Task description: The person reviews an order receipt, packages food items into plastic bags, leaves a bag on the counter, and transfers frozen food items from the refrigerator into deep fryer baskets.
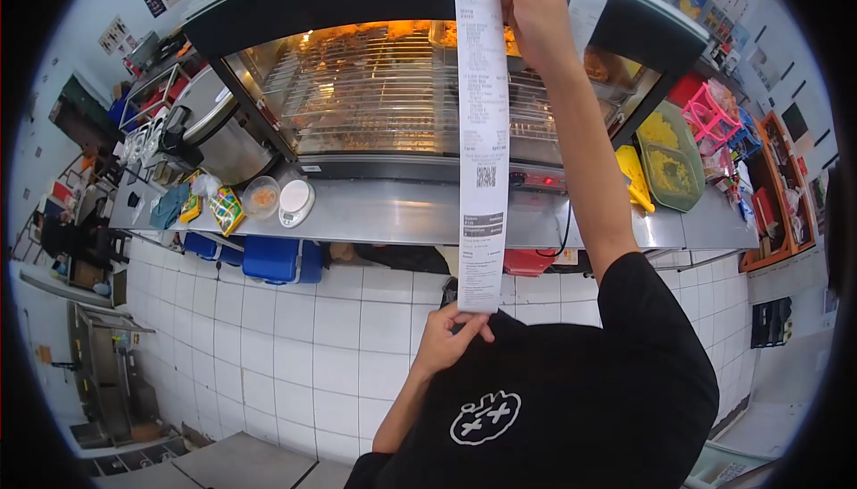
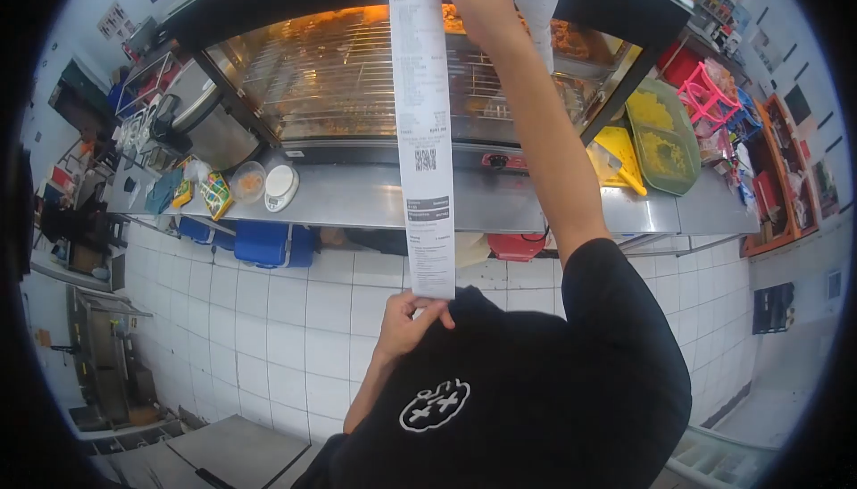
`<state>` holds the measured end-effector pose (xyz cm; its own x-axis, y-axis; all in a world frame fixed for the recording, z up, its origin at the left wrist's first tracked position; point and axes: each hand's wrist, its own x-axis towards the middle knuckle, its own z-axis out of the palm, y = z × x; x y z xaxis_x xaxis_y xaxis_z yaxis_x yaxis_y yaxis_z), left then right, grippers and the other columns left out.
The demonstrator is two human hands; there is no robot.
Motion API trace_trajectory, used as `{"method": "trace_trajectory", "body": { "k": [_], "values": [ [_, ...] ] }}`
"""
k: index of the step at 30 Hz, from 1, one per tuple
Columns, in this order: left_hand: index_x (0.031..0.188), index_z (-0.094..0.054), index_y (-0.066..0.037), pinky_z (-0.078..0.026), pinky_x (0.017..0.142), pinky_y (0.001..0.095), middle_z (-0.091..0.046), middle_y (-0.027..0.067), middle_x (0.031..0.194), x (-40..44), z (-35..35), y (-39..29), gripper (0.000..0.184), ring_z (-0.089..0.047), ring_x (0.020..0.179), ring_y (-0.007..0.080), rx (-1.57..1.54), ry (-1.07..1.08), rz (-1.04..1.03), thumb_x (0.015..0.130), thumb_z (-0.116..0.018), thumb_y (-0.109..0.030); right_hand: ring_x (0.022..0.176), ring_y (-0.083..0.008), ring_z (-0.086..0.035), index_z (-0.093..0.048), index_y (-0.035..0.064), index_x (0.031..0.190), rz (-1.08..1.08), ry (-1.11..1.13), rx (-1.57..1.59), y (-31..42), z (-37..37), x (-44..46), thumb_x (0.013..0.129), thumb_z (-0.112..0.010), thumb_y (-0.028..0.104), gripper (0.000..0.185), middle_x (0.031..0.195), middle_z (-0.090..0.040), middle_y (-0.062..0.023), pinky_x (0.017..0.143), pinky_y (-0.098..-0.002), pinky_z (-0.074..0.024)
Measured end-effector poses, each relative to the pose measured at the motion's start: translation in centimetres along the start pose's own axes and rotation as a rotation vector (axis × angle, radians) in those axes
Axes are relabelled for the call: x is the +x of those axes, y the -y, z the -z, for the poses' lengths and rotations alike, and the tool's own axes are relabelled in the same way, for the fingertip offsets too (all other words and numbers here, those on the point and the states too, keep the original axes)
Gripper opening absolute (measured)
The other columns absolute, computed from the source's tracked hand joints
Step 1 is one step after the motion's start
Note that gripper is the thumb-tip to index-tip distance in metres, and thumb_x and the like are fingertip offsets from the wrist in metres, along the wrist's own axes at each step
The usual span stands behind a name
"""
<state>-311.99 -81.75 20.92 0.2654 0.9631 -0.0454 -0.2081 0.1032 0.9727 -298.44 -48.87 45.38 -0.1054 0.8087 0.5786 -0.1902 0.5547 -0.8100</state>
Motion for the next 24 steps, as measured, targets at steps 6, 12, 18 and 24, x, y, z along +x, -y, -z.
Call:
{"method": "trace_trajectory", "body": {
  "k": [6,12,18,24],
  "values": [
    [0.103,-0.064,0.001,-0.051,0.08,0.027,-0.071,0.0079,0.087,6.1,3.0,-1.0,0.009,-0.068,0.083,0.0137,-0.04,0.019,-0.166,0.098,-0.062,-0.005,0.056,-0.0017,-0.052,-0.061,0.0059,0.098,0.029,-0.068,0.159,-2.1,0.7,2.5,0.104,-0.056,0.017,0.014,0.072,-0.059,0.0056,0.049,-0.0187,-0.0405],
    [0.119,-0.06,0.001,-0.046,0.092,0.0325,-0.064,0.0162,0.121,15.4,8.3,-9.4,0.037,-0.06,0.112,0.0208,0.465,-0.272,-0.702,0.086,-0.073,-0.007,0.069,-0.0032,-0.063,-0.062,0.0001,0.111,0.061,0.096,0.166,-2.5,1.2,2.3,0.102,-0.06,0.019,0.021,0.089,-0.072,-0.0025,0.057,-0.019,-0.0484],
    [0.149,-0.02,-0.001,-0.037,0.107,0.0403,-0.05,0.0229,0.14,22.7,4.7,-19.8,0.092,-0.049,0.13,0.0291,0.309,-0.177,-1.067,0.079,-0.079,-0.008,0.087,-0.0081,-0.068,-0.063,-0.0026,0.12,-0.013,0.292,0.331,0.8,-1.3,-0.8,0.101,-0.059,0.014,0.025,0.101,-0.074,-0.0075,0.075,-0.0214,-0.054],
    [0.145,-0.029,0.006,-0.046,0.1,0.0359,-0.063,0.0163,0.124,21.2,2.7,-14.8,0.075,-0.062,0.112,0.0211,-0.109,0.119,-0.618,0.084,-0.073,0.0,0.084,-0.0063,-0.066,-0.063,-0.0043,0.117,0.082,0.101,0.193,2.1,-0.4,-1.8,0.102,-0.058,0.012,0.022,0.096,-0.074,-0.0084,0.071,-0.0202,-0.0531]
  ]
}}
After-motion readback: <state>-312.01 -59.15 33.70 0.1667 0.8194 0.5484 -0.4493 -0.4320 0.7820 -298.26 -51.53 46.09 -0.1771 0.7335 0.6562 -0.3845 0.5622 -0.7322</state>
